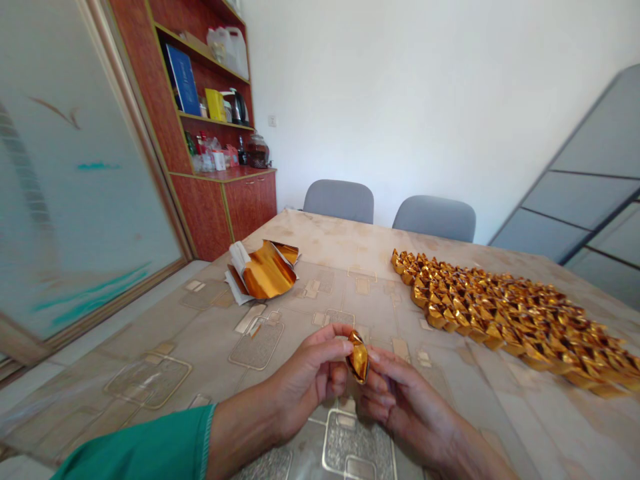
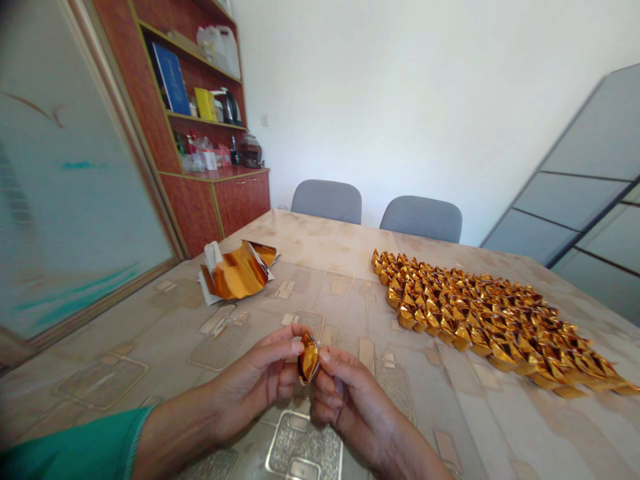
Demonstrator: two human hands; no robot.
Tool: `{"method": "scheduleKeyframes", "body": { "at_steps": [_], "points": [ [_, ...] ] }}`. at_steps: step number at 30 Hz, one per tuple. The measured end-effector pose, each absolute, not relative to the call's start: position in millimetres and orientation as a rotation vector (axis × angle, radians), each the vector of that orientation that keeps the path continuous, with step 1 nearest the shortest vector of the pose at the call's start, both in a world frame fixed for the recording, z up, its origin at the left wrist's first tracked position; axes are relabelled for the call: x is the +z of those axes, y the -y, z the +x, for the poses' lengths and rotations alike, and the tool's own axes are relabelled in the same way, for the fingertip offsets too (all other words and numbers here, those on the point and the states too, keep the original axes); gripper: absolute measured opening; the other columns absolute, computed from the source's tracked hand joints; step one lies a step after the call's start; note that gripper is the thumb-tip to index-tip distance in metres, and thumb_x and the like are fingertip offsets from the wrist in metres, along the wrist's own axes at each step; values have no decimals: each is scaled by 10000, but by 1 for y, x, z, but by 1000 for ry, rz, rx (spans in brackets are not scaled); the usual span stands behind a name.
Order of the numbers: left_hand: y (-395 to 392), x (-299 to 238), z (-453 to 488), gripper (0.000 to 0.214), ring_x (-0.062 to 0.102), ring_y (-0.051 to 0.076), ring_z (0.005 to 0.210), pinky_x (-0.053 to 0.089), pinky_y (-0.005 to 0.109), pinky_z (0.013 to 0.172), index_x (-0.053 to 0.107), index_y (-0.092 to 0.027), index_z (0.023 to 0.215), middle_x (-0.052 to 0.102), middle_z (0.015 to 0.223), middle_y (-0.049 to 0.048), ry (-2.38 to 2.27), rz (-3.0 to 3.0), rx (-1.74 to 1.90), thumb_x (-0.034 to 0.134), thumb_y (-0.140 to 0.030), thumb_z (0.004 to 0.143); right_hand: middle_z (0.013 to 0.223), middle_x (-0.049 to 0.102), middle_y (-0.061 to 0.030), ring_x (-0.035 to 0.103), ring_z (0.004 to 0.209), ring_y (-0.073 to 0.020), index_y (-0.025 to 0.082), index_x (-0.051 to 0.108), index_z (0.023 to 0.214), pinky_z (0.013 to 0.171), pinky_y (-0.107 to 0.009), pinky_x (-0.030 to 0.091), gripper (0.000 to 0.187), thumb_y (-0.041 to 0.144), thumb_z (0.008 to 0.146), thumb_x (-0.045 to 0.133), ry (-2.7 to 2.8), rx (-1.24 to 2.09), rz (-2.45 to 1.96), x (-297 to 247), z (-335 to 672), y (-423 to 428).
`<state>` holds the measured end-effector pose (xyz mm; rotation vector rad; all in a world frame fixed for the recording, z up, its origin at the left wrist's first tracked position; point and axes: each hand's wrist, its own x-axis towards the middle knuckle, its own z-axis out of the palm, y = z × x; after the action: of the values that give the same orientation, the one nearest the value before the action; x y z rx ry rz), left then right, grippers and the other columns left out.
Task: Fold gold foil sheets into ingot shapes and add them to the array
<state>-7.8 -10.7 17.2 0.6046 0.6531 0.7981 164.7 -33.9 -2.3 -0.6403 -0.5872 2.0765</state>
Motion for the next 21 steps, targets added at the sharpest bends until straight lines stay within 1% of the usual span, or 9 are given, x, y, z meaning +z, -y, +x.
{"method": "scheduleKeyframes", "body": {
  "at_steps": [5, 12, 16, 19, 21],
  "points": [
    [7, 14, -10, 302, 458, 22, 468, 346, 134, 463, 596, -197, 1042, 603, 759, -28, -613, 482, 775, 710, -181, 762, 538, 345, 91, 194, 480, -55, 145, 634, 797, 479, -196, 228, 184, 281, 828, 756, 530, 2081, -621, -4, 166, 32],
    [6, 11, -10, 365, 485, 23, 484, 392, 117, 475, 607, -179, 1073, 602, 754, -16, -513, 397, 757, 723, -80, 742, 529, 361, 90, 200, 474, -51, 126, 656, 792, 475, -194, 244, 192, 285, 822, 759, 499, 2083, -565, -3, 169, 31],
    [6, 11, -8, 332, 487, 21, 506, 400, 108, 485, 630, -162, 1038, 606, 763, -7, -458, 397, 759, 734, -43, 746, 537, 379, 87, 212, 473, -49, 127, 658, 809, 472, -193, 246, 164, 262, 830, 749, 486, 2093, -563, -4, 169, 31],
    [5, 11, -8, 309, 481, 20, 507, 398, 108, 489, 644, -132, 991, 608, 751, 2, -437, 362, 760, 735, -15, 720, 535, 375, 88, 213, 473, -50, 129, 646, 801, 475, -192, 247, 152, 244, 841, 736, 481, 2107, -546, -5, 168, 32],
    [5, 10, -8, 317, 486, 21, 508, 405, 114, 503, 646, -134, 977, 617, 760, 9, -431, 332, 747, 735, -7, 700, 526, 369, 88, 212, 472, -52, 131, 636, 789, 471, -192, 237, 154, 237, 843, 733, 482, 2112, -540, -5, 168, 33]
  ]
}}
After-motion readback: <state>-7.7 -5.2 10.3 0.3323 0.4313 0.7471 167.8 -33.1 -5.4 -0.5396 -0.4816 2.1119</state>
